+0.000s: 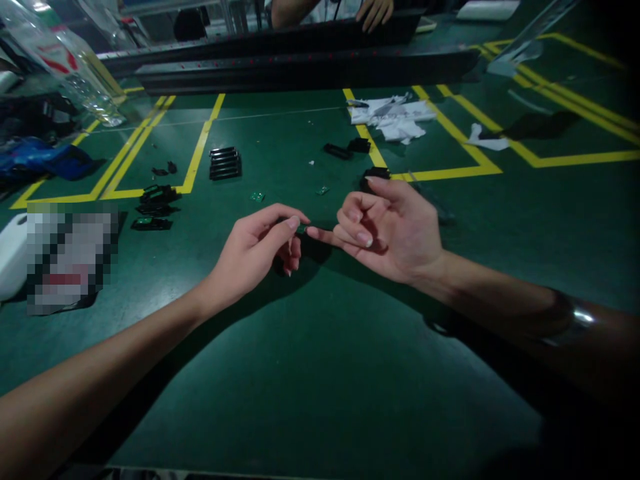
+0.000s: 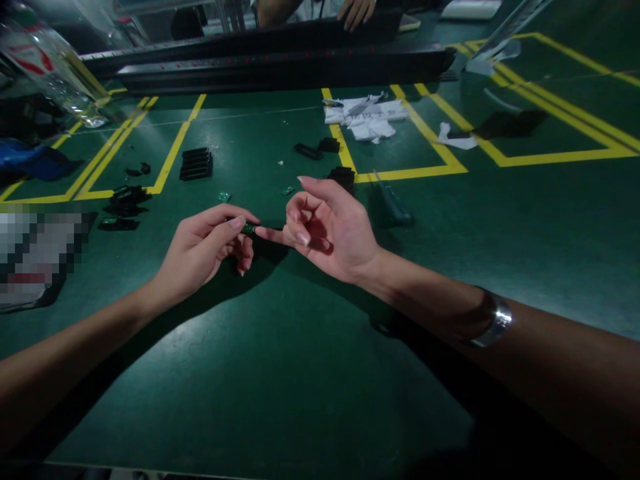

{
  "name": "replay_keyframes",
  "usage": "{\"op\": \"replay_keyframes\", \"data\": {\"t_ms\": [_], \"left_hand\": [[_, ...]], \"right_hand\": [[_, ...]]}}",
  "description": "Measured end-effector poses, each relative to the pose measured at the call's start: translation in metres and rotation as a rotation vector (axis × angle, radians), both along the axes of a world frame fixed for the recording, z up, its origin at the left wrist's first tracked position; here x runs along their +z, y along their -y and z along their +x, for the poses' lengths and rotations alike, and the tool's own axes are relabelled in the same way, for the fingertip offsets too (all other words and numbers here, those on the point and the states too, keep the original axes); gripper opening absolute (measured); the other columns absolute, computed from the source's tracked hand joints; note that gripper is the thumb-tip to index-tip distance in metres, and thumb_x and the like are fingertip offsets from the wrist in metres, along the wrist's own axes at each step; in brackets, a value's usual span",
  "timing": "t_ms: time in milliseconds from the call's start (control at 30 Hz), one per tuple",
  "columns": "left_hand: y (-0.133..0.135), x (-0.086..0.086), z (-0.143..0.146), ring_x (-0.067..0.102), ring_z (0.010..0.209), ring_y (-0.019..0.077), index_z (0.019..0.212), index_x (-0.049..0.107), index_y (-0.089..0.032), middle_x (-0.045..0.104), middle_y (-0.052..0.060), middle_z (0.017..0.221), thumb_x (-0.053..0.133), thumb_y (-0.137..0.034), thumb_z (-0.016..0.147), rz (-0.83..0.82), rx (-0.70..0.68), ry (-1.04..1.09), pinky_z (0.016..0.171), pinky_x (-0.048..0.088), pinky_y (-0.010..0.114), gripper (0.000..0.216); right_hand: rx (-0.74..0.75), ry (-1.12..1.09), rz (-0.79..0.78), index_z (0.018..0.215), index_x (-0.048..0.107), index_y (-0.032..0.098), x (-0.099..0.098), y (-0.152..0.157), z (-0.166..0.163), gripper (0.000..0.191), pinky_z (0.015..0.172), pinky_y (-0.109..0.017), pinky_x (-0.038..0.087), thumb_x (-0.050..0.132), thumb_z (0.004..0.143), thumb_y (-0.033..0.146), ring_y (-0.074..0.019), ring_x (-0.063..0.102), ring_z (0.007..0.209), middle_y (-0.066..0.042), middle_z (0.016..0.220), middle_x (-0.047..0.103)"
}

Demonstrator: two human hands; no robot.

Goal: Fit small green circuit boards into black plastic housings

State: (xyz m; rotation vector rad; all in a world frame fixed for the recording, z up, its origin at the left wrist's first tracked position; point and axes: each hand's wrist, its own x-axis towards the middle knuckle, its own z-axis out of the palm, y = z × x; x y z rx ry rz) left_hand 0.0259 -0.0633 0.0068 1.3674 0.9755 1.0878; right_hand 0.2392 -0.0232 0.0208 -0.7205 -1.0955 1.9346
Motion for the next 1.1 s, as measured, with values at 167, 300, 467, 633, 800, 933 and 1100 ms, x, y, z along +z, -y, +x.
{"op": "replay_keyframes", "data": {"t_ms": [167,300,467,633,800,933,1100], "left_hand": [[0.000,0.001,0.001,0.067,0.059,0.0128,0.108,0.066,-0.016,0.066,0.000,0.071,0.061,-0.034,0.102,0.019,-0.001,-0.057,0.053,0.055,0.022,0.019],[-0.001,0.001,0.001,0.066,0.059,0.0120,0.109,0.066,-0.016,0.066,0.000,0.072,0.060,-0.035,0.103,0.037,-0.026,-0.067,0.052,0.054,0.021,0.021],[-0.001,0.000,0.000,0.066,0.059,0.0121,0.111,0.066,-0.016,0.065,0.000,0.072,0.061,-0.037,0.102,0.035,-0.037,-0.068,0.052,0.053,0.021,0.023],[-0.003,-0.002,0.000,0.064,0.055,0.0127,0.111,0.068,-0.018,0.064,-0.001,0.069,0.062,-0.038,0.101,0.013,0.025,0.031,0.048,0.051,0.022,0.023],[-0.005,0.003,-0.001,0.058,0.048,0.0116,0.104,0.066,-0.019,0.058,-0.003,0.061,0.061,-0.037,0.100,-0.020,0.146,0.214,0.044,0.044,0.022,0.019],[-0.005,0.004,-0.002,0.055,0.048,0.0111,0.103,0.065,-0.019,0.055,-0.004,0.058,0.060,-0.038,0.100,-0.056,0.127,0.258,0.042,0.042,0.021,0.020],[-0.006,-0.001,-0.003,0.059,0.052,0.0115,0.104,0.064,-0.019,0.058,-0.002,0.064,0.056,-0.037,0.103,-0.078,0.091,0.306,0.045,0.045,0.021,0.020]], "right_hand": [[0.017,-0.004,0.018,0.063,0.061,0.023,-0.001,0.000,0.000,0.057,0.089,-0.045,0.057,0.056,0.094,0.071,-0.0109,0.034,0.043,0.005,0.049,0.047],[0.002,0.002,0.009,0.062,0.059,0.024,0.000,0.000,-0.001,0.059,0.090,-0.046,0.057,0.057,0.092,0.075,-0.0112,0.036,0.043,0.005,0.048,0.045],[-0.005,-0.010,0.008,0.064,0.061,0.024,0.000,-0.001,-0.002,0.057,0.089,-0.047,0.057,0.060,0.091,0.074,-0.0117,0.039,0.045,0.005,0.049,0.048],[-0.073,-0.049,0.017,0.066,0.063,0.022,-0.005,0.000,-0.004,0.056,0.086,-0.043,0.058,0.060,0.094,0.070,-0.0093,0.036,0.043,0.004,0.051,0.052],[-0.246,0.089,0.287,0.083,0.072,0.021,-0.005,0.003,-0.003,0.024,0.060,-0.030,0.052,0.074,0.093,0.042,-0.0101,0.048,0.048,0.003,0.062,0.060],[-0.397,0.158,0.441,0.092,0.072,0.026,0.018,-0.002,0.005,0.005,0.050,-0.026,0.045,0.072,0.096,0.029,-0.0085,0.043,0.048,0.005,0.067,0.055],[-0.194,0.425,0.456,0.098,0.069,0.030,0.051,-0.021,0.026,0.020,0.051,-0.033,0.048,0.070,0.095,0.049,-0.0175,0.056,0.054,0.001,0.064,0.057]]}}
